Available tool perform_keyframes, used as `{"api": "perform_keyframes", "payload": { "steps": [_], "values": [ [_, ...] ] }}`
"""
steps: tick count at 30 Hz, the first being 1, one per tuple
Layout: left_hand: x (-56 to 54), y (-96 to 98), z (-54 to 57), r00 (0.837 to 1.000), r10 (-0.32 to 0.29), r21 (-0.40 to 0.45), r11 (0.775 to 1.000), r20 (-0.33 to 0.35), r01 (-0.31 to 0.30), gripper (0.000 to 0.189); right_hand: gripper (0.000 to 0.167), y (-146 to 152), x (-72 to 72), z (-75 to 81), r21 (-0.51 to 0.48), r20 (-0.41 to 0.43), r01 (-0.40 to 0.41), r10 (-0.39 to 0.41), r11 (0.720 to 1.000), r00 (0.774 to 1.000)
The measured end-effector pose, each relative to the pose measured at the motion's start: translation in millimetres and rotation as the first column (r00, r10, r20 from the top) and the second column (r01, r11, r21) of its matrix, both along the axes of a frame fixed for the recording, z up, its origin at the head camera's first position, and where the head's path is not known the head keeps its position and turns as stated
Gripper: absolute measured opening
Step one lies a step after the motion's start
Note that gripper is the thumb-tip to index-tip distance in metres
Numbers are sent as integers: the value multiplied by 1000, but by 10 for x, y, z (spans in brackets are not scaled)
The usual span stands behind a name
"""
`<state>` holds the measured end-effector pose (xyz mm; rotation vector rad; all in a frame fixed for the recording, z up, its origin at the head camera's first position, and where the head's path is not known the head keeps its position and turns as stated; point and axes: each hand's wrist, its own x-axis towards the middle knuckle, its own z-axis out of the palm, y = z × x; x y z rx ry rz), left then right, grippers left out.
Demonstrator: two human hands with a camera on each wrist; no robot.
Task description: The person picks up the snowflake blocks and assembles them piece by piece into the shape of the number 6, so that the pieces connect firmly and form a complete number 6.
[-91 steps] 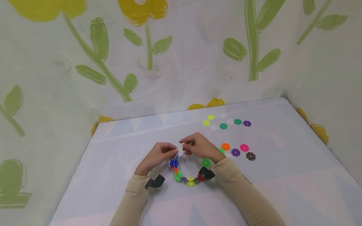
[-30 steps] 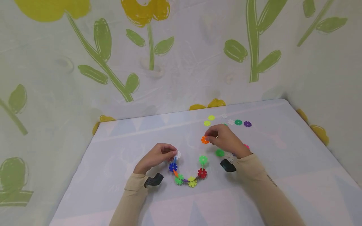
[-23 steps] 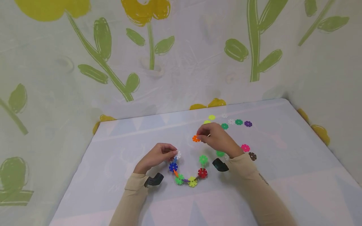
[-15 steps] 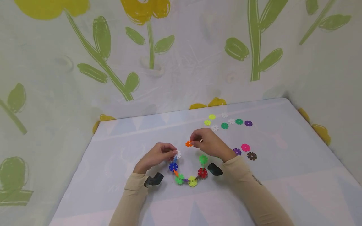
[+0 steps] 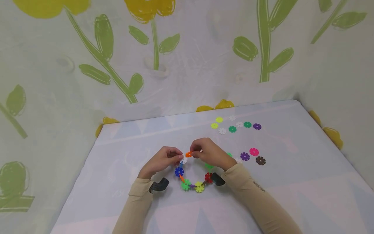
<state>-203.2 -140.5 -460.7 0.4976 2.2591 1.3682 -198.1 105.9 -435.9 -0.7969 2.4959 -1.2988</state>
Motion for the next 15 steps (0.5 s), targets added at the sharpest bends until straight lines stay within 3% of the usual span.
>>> {"api": "perform_keyframes", "payload": {
  "steps": [15],
  "values": [
    [1,12,1,998,16,24,1000,-54,-15,18,5,-39,5,-43,-13,-63,-35,34,999,997]
  ]
}}
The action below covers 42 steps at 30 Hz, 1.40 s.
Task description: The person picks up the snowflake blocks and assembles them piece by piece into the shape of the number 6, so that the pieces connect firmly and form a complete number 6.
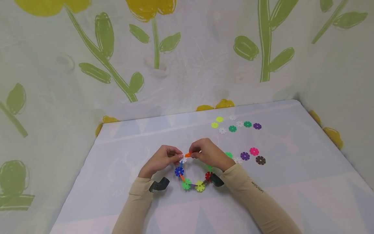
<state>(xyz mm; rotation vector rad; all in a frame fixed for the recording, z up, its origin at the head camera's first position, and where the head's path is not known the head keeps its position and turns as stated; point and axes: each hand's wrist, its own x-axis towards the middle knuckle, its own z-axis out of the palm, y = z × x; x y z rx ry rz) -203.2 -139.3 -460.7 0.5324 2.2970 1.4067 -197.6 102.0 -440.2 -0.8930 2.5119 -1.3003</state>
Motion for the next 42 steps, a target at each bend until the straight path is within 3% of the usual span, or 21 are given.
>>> {"api": "perform_keyframes", "payload": {
  "steps": [17,20,27,34,38,42],
  "values": [
    [47,34,13,994,45,60,997,102,-51,16,13,-44,16,-7,-10,5,41,-41,999,999],
    [40,27,29,994,18,42,999,105,-22,18,14,-35,8,6,5,16,38,-38,999,999],
    [8,10,74,998,-54,-21,998,31,55,32,13,-26,10,13,-7,67,-8,9,1000,998],
    [6,15,61,993,-97,-3,995,69,97,37,17,-29,20,1,0,55,-24,24,1000,998],
    [11,-2,49,995,-71,-7,997,75,72,34,16,80,1,58,31,24,36,-37,999,999],
    [10,-5,35,993,-63,-13,998,104,64,33,20,353,-14,128,46,10,165,-166,985,986]
  ]
}}
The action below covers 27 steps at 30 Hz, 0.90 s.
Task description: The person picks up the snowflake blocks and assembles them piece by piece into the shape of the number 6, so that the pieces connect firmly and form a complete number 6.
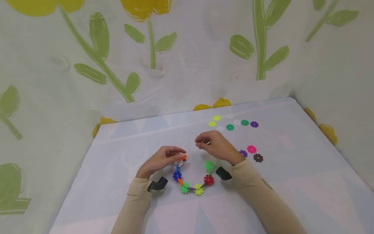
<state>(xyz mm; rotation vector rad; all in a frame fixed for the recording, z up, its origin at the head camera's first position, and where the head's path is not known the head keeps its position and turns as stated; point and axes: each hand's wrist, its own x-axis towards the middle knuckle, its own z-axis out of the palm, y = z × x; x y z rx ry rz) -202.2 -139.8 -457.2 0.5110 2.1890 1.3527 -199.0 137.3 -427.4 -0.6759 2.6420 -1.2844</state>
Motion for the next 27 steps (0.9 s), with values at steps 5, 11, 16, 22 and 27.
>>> {"api": "perform_keyframes", "payload": {
  "steps": [5,11,16,22,27],
  "values": [
    [9,4,-5,1000,7,-22,1000,7,-7,33,21,475,27,52,40,-56,136,-133,990,989],
    [-5,-4,0,1000,-6,-22,1000,18,6,36,28,1055,112,1,206,3,264,-270,942,963],
    [-23,-18,-15,999,-7,-10,1000,36,7,39,36,1360,201,-110,326,91,262,-306,908,948],
    [-17,-41,-21,1000,-1,-33,999,29,2,41,35,1512,273,-222,379,69,238,-284,894,956],
    [-5,-60,-14,999,6,-34,999,38,-4,41,37,1524,271,-263,378,61,240,-282,894,957]
  ]
}}
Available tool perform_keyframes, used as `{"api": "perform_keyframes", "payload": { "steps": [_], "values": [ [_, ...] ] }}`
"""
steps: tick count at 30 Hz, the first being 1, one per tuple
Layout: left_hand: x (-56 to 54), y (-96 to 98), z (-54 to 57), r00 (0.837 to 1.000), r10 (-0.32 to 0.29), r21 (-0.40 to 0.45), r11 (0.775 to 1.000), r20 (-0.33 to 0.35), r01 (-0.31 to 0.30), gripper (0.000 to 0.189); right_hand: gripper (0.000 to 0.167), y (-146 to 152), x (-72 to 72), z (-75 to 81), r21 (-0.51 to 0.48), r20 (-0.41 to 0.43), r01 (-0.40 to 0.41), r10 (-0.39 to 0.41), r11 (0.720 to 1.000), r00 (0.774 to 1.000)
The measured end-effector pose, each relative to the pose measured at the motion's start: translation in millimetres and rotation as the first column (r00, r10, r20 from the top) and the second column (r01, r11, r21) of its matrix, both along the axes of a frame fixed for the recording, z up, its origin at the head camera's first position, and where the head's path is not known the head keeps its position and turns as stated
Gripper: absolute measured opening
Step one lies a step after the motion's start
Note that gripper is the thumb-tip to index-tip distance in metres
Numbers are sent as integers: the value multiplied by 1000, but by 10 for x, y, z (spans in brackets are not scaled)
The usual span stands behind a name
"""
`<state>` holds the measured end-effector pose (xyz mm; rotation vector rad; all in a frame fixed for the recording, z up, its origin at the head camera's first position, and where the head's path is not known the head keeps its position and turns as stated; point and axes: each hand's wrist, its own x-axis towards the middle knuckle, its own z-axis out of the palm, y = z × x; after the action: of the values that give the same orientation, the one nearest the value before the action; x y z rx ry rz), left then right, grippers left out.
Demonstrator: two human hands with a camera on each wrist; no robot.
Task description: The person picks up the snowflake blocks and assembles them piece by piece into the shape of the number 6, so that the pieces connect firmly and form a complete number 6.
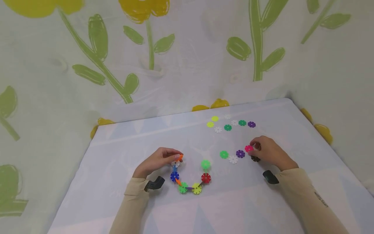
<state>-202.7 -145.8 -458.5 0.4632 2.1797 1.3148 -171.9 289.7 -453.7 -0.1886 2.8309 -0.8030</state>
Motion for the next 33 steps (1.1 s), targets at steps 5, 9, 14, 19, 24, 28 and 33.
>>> {"api": "perform_keyframes", "payload": {
  "steps": [5,9,14,19,24,28,33],
  "values": [
    [3,-16,9,1000,-10,-4,1000,1,10,39,33,-22,-20,-42,-8,-19,18,-18,1000,1000],
    [-1,-19,14,1000,-21,3,1000,10,21,38,32,-42,-18,-57,-19,1,49,-49,999,999],
    [-4,-13,16,999,-47,17,999,22,46,37,27,-62,-24,-38,-44,42,73,-72,996,997],
    [-5,-13,14,997,-68,27,997,31,67,36,22,-141,-58,28,-84,13,70,-70,994,997],
    [-2,-21,5,997,-72,14,997,33,72,36,25,-346,-104,157,-139,-36,40,-45,990,998],
    [4,-24,-6,996,-81,11,997,34,81,36,23,-554,-150,271,-187,-59,6,-18,982,998],
    [6,-26,-14,996,-86,12,996,28,86,35,21,-805,-182,385,-272,-92,-35,11,962,996]
  ]
}}
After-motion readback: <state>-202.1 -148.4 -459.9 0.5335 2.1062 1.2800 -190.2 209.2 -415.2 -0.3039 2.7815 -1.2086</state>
